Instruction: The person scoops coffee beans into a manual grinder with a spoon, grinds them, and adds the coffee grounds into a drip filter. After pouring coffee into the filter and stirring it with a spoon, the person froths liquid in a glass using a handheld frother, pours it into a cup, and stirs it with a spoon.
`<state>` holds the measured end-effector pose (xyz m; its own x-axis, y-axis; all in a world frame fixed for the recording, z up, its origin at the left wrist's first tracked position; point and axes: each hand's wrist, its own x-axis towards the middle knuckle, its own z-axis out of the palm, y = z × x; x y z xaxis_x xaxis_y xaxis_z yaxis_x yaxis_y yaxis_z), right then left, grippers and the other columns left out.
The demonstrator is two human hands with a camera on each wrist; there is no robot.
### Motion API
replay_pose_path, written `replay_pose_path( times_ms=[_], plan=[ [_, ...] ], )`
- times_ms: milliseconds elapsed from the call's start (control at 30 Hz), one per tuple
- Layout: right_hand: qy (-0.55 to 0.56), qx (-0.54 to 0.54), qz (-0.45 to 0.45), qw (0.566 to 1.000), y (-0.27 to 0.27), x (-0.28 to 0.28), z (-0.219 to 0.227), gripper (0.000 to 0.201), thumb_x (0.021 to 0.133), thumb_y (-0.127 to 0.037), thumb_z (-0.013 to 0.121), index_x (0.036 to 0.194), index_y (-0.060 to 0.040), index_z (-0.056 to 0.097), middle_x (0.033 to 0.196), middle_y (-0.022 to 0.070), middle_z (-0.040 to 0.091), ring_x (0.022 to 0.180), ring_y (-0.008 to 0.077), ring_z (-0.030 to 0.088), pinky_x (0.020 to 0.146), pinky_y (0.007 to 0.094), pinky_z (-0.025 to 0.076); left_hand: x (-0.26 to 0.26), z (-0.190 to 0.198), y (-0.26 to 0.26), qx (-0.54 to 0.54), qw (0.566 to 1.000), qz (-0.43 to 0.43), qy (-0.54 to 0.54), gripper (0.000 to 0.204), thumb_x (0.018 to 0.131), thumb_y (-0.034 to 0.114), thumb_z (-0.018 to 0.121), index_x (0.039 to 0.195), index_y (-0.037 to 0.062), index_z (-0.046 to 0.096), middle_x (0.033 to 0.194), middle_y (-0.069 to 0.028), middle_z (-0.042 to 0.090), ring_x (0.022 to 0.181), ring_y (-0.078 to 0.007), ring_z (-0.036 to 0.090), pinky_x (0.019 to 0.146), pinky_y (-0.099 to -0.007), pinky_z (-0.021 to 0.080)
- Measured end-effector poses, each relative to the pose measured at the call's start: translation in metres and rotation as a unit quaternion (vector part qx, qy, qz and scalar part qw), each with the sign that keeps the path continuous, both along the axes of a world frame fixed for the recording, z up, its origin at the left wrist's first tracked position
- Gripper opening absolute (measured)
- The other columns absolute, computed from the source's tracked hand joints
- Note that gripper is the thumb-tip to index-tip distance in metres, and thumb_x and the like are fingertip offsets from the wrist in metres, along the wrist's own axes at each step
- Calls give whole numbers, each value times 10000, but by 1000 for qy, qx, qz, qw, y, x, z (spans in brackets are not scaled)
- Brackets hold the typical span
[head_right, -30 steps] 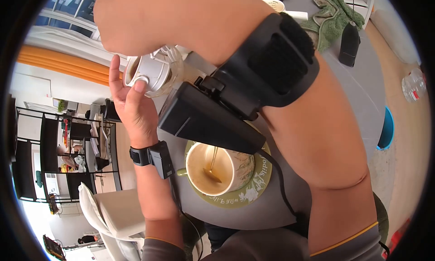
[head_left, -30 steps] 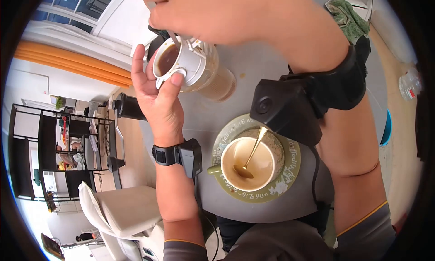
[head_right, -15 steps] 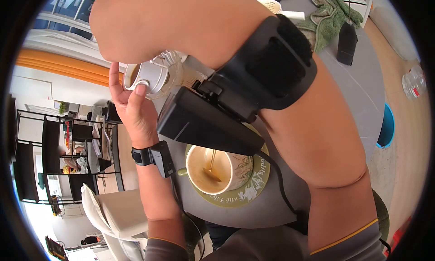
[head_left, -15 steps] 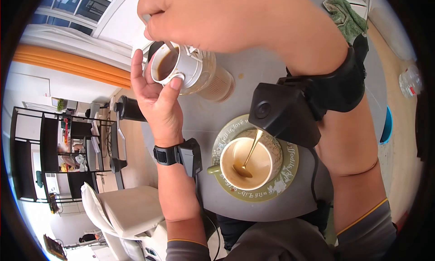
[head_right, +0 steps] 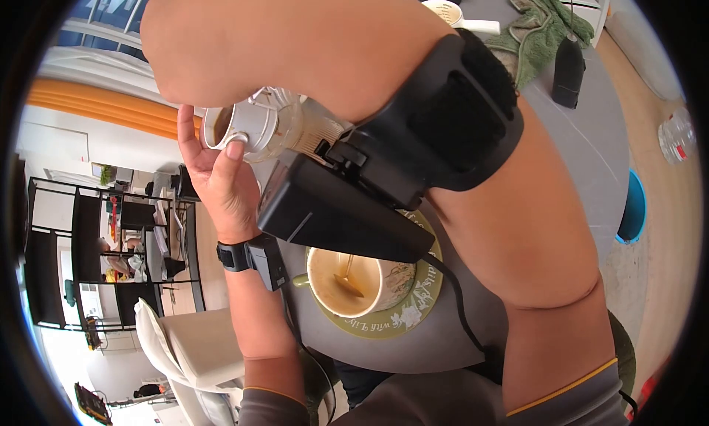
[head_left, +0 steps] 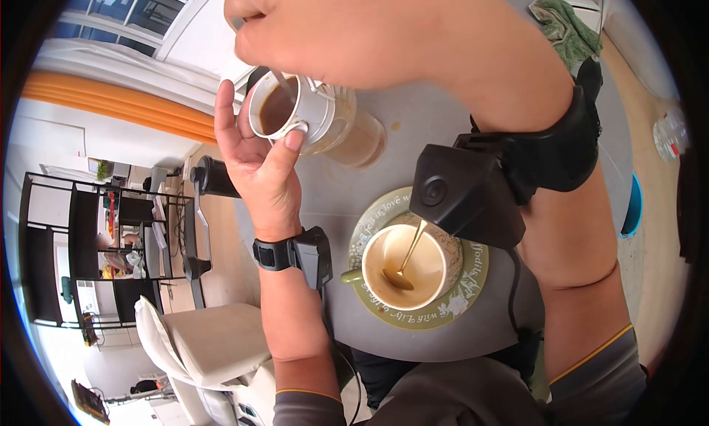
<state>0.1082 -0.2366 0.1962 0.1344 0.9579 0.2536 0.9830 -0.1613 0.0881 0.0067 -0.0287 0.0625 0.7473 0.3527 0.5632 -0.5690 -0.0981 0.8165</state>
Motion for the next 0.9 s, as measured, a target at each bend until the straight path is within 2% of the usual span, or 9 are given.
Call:
replay_pose_path(
  times_ms=[167,233,567,633,667,733,767,833,900],
  plan=[
    [6,-137,-131,982,8,-13,4,162,788,-182,679,718,-36,678,725,88,619,676,226,567,714,331,542,0,-1,-1,41,999,6,-5,915,803,47,805,1583,53,327,1525,-138,449,1366,-268,485,1167,-418,358],
    [-101,85,-40,990,3,5,-43,163,796,-179,677,757,-21,687,739,90,621,689,230,573,739,328,545,1,0,1,27,1000,0,-5,951,793,13,819,1588,60,300,1486,-163,505,1344,-276,522,1152,-425,392],
    [-13,-72,101,992,2,19,18,215,771,-176,712,788,36,743,729,131,688,626,246,648,686,341,579,1,0,-3,5,1000,-7,11,983,782,-32,827,1591,58,276,1447,-180,555,1319,-266,556,1123,-420,443],
    [-89,179,197,960,-6,29,-11,192,789,-127,691,805,49,766,714,159,699,593,265,671,645,344,586,1,0,-3,4,1000,-6,13,981,780,-34,827,1589,57,279,1447,-181,554,1318,-267,557,1122,-419,444],
    [-90,179,198,960,1,26,-20,192,789,-127,691,805,49,766,714,159,699,593,265,671,645,344,586,2,0,-2,3,1000,-5,14,979,779,-35,827,1587,56,281,1448,-181,552,1316,-267,558,1122,-419,446],
    [-16,214,19,977,15,14,-32,182,804,-99,670,806,52,770,698,175,691,611,281,684,660,345,590,2,-1,-2,1,1000,-8,12,975,779,-40,824,1586,57,285,1447,-180,552,1311,-267,560,1119,-417,449],
    [-17,214,20,977,16,5,-27,182,804,-99,670,806,52,770,698,175,691,611,281,684,660,345,590,2,-1,-1,-1,1000,-11,10,971,780,-44,822,1584,57,288,1446,-178,552,1306,-266,562,1117,-416,452],
    [153,195,-74,966,15,-10,-18,180,800,-95,670,793,57,765,699,189,690,641,291,699,661,353,591,2,-1,-1,0,1000,-9,14,966,781,-50,816,1584,56,288,1442,-175,555,1302,-263,564,1116,-414,454],
    [121,157,-24,980,18,7,-14,185,808,-95,666,801,61,764,705,195,691,650,301,702,665,356,593,2,-2,-1,3,1000,-7,18,962,783,-57,810,1584,55,289,1437,-172,558,1298,-259,565,1115,-412,456]
  ],
)
